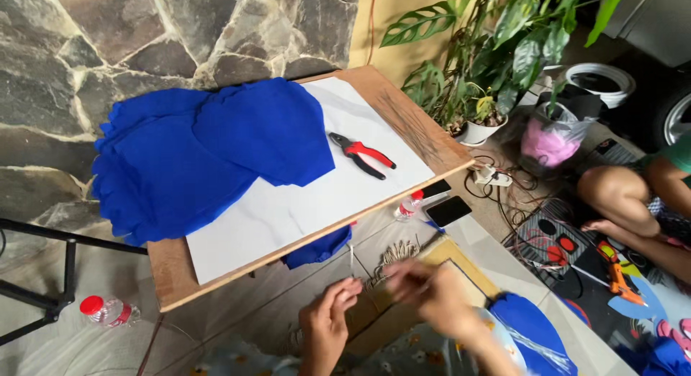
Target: The person prepares wire supports for fabric petals by straightening wire lengths by hand and using pliers to cut the wire and secure it to blue fabric pieces.
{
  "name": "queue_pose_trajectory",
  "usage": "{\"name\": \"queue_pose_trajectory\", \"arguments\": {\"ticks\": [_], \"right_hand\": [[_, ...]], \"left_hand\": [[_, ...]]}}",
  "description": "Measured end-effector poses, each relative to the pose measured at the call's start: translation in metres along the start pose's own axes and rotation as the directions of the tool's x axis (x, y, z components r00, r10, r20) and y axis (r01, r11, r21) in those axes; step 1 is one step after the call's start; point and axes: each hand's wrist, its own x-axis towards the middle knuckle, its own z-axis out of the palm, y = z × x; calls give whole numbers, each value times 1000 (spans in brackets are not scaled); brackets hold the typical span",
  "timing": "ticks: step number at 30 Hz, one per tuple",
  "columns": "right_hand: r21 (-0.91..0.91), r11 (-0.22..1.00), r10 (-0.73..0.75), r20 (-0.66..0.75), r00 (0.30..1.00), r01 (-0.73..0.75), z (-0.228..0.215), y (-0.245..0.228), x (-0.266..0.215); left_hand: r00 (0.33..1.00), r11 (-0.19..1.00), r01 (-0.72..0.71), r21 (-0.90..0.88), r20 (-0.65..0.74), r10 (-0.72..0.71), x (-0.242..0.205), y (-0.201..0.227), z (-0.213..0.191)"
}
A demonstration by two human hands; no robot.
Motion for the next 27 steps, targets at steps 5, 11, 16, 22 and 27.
{"name": "queue_pose_trajectory", "arguments": {"ticks": [5, 11, 16, 22, 27], "right_hand": [[201, 978, -42, -42, 998, 49, 68, 43, -16], [-108, 975, -207, -135, 969, 193, 69, 9, -18], [-203, 946, -262, -29, 965, 251, 54, 1, -19], [210, 975, -39, -140, 989, 68, 32, 3, -6], [521, 820, -110, -265, 958, 238, 38, 6, 3]], "left_hand": [[1000, 1000, 1, -18, -19, -2, -5, 15, 1], [997, 981, -70, 183, 6, 70, -11, 20, 4], [995, 959, -101, 264, 44, 93, -13, 18, 3], [990, 969, -127, 211, -26, 136, -12, 27, 1], [993, 990, -25, 139, 122, 8, -12, 31, 2]]}}
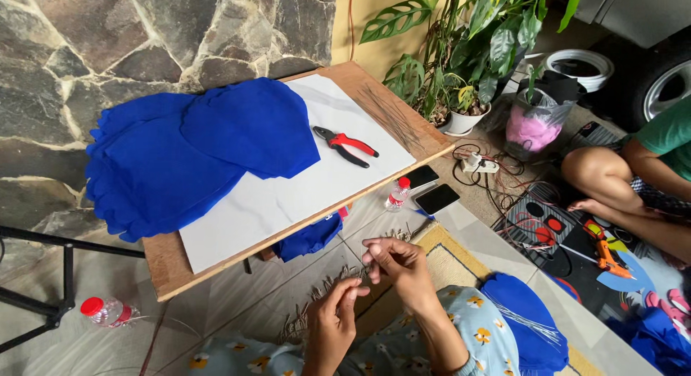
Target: The person prepares wire supports for fabric petals by straightening wire lengths by hand and using pliers to cut the wire and secure it to blue fabric pieces.
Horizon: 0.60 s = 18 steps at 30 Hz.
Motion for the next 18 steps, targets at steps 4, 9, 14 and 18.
{"name": "queue_pose_trajectory", "arguments": {"ticks": [4, 9, 14, 18], "right_hand": [[-96, 995, -9, 26, 1000, 12, -1, 0, -6], [-106, 994, 20, 124, 992, -7, -2, 9, -8], [-96, 994, 73, 139, 988, -60, -7, 8, -7], [-18, 993, 114, 169, 979, -113, -15, 18, -7]], "left_hand": [[1000, 1000, -21, 7, -17, 21, 0, -4, 2], [998, 998, 33, -46, 51, -31, 2, -2, -3], [995, 993, -69, -98, 62, 75, 3, -3, -7], [989, 990, -38, -138, 134, 56, 3, -5, -9]]}}
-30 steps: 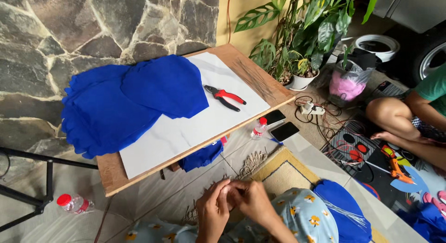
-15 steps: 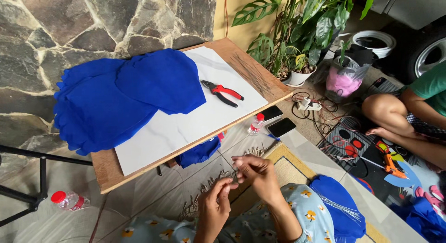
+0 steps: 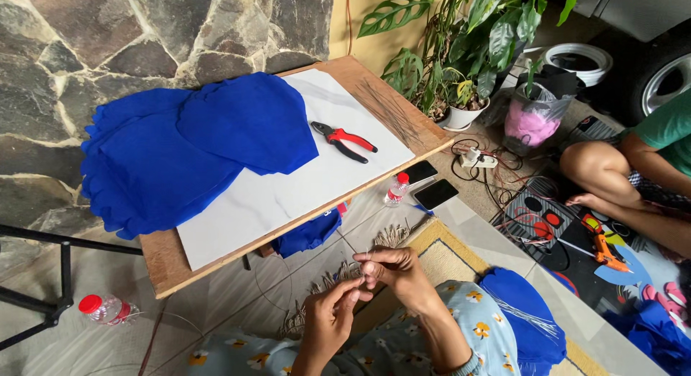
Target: The person prepares wire supports for fabric petals by straightening wire lengths by hand and using pliers to cut the wire and secure it to blue fabric pieces.
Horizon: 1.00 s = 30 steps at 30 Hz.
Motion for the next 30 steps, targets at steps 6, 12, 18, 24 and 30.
{"name": "queue_pose_trajectory", "arguments": {"ticks": [6, 12, 18, 24, 30], "right_hand": [[44, 999, -6, -30, 1000, 7, -8, 11, -1], [139, 989, -50, 21, 999, 47, -9, 6, -4], [210, 975, -85, 68, 994, 69, -11, 5, -4], [82, 976, -200, -48, 979, 204, -6, 7, -5], [31, 953, -294, -150, 944, 302, 8, 3, -8]], "left_hand": [[973, 951, 208, -230, 152, -175, -1, 4, -1], [957, 907, 251, -339, 225, -181, 0, 8, -1], [922, 835, 366, -410, 281, -266, -5, 1, 2], [934, 851, 339, -401, 249, -254, -6, -3, 4], [921, 819, 386, -425, 224, -318, -9, -12, 12]]}}
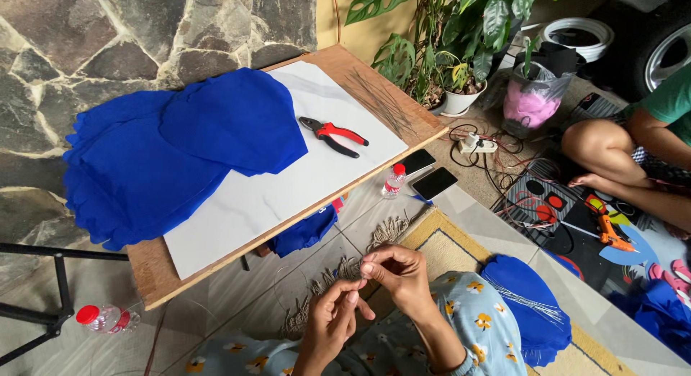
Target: The person prepares wire supports for fabric petals by straightening wire lengths by hand and using pliers to cut the wire and secure it to blue fabric pieces.
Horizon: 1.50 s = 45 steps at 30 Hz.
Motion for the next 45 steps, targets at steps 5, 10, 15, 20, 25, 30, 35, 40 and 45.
{"name": "queue_pose_trajectory", "arguments": {"ticks": [5, 10, 15, 20, 25, 30, 35, 40, 45], "right_hand": [[-47, 999, -18, -42, 999, 16, 4, 2, 1], [58, 997, 39, 45, 998, -42, 0, 1, 3], [-33, 995, 93, 80, 992, -91, -3, -2, 5], [-44, 995, 91, 76, 993, -88, -5, 1, 4], [-29, 995, 97, 71, 993, -95, -6, 5, 3], [-27, 994, 107, 91, 990, -105, -5, 2, 3], [-44, 991, 129, 88, 988, -126, -7, 5, 2], [-51, 989, 146, 85, 986, -142, -6, 3, 2], [-32, 991, 134, 87, 987, -132, -4, -1, 3]], "left_hand": [[998, 999, 33, 18, -49, -32, 1, 4, 1], [997, 999, 36, -11, -67, -36, -1, 0, 0], [997, 996, 55, -69, -49, -59, 0, -2, -2], [997, 996, 58, -64, -48, -61, -1, 0, -1], [997, 997, 51, -50, -54, -54, 0, 1, -1], [994, 994, 110, -23, -25, -111, 0, 8, -1], [992, 993, 121, -11, -41, -121, -1, 10, -1], [987, 988, 154, 13, -39, -153, 0, 16, -1], [993, 993, 118, 30, -28, -117, 0, 15, 1]]}}
